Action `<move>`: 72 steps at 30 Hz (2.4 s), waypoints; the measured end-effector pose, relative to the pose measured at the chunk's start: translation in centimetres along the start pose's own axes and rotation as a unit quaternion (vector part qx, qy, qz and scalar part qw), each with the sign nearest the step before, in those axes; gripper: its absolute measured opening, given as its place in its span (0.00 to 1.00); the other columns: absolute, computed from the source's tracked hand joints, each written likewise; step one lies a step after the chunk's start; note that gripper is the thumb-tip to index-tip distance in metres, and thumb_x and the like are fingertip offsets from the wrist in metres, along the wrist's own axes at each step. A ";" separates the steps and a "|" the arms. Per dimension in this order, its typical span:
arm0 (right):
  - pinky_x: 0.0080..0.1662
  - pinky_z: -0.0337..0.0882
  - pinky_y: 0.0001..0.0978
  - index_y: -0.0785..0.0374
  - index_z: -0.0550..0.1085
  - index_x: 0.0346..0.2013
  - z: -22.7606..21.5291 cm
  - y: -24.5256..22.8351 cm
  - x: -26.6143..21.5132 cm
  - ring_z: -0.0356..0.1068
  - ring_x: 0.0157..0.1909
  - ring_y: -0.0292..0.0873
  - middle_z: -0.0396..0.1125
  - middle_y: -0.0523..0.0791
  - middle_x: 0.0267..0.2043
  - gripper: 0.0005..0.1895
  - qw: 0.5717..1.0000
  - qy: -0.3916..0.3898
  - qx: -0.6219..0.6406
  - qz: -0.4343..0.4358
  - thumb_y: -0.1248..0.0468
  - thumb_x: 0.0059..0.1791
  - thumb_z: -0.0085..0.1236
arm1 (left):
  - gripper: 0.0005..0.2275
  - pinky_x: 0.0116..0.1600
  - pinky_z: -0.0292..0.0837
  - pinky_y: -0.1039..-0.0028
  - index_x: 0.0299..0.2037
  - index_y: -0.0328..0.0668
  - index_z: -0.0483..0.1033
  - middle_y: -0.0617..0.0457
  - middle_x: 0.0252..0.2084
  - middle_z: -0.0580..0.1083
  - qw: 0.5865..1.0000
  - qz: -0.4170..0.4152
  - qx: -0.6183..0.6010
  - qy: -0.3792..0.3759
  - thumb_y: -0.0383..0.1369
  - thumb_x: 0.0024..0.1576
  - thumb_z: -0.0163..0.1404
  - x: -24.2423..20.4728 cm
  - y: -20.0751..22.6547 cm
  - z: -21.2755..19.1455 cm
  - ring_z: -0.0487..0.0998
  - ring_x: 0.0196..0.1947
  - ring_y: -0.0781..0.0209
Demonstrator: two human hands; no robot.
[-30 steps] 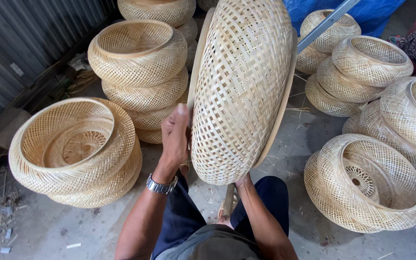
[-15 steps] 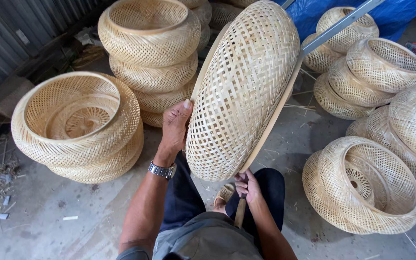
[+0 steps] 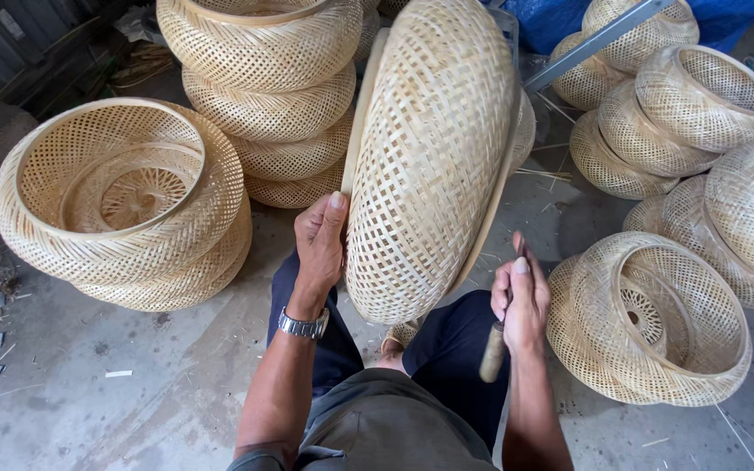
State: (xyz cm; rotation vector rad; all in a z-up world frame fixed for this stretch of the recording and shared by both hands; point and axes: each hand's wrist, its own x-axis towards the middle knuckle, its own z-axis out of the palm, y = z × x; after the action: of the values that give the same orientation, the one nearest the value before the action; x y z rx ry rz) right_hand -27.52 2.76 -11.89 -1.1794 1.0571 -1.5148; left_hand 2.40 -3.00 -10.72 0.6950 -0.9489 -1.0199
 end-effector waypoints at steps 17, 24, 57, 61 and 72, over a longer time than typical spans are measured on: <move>0.47 0.77 0.44 0.74 0.54 0.71 11.0 -8.3 -3.9 0.76 0.51 0.61 0.69 0.66 0.56 0.36 0.890 -0.147 -0.379 -0.208 0.65 0.53 0.57 | 0.18 0.34 0.58 0.84 0.40 0.30 0.77 0.63 0.31 0.71 0.991 0.046 0.030 0.121 0.42 0.70 0.46 -3.1 -2.8 1.3 0.62 0.30 0.77; 0.51 0.77 0.47 0.74 0.52 0.72 11.1 -7.8 -3.1 0.73 0.58 0.65 0.66 0.68 0.60 0.35 0.871 -0.133 -0.397 -0.258 0.66 0.55 0.54 | 0.18 0.36 0.61 0.85 0.41 0.29 0.77 0.62 0.33 0.73 0.991 0.045 0.027 0.120 0.41 0.70 0.45 -3.5 -3.0 1.1 0.64 0.32 0.77; 0.26 0.71 0.33 0.61 0.61 0.72 9.0 -5.2 -1.5 0.67 0.22 0.41 0.72 0.50 0.30 0.26 0.896 -0.106 -0.382 -0.199 0.68 0.58 0.48 | 0.18 0.38 0.64 0.84 0.43 0.29 0.78 0.60 0.35 0.74 0.984 0.061 0.037 0.163 0.41 0.70 0.45 -3.2 -3.1 0.1 0.66 0.33 0.76; 0.37 0.81 0.38 0.69 0.53 0.73 10.7 -6.2 -2.3 0.81 0.36 0.47 0.76 0.59 0.44 0.32 0.917 -0.183 -0.325 -0.143 0.67 0.55 0.48 | 0.18 0.37 0.63 0.84 0.42 0.29 0.77 0.61 0.34 0.74 0.983 0.066 0.031 0.166 0.41 0.70 0.46 -3.4 -3.6 0.3 0.66 0.32 0.77; 0.41 0.80 0.44 0.67 0.55 0.73 12.2 -7.7 -1.8 0.78 0.43 0.60 0.73 0.63 0.45 0.33 0.870 -0.160 -0.401 -0.237 0.67 0.55 0.54 | 0.18 0.36 0.61 0.84 0.41 0.29 0.77 0.62 0.32 0.72 0.977 0.088 0.089 0.170 0.40 0.71 0.44 -3.7 -3.2 0.7 0.63 0.32 0.77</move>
State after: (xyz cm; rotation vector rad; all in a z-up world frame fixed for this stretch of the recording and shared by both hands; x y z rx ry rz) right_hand -16.53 5.06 -2.72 -2.3252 1.2605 -1.1465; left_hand -0.28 -0.88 -14.27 0.8860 -0.7892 -0.6382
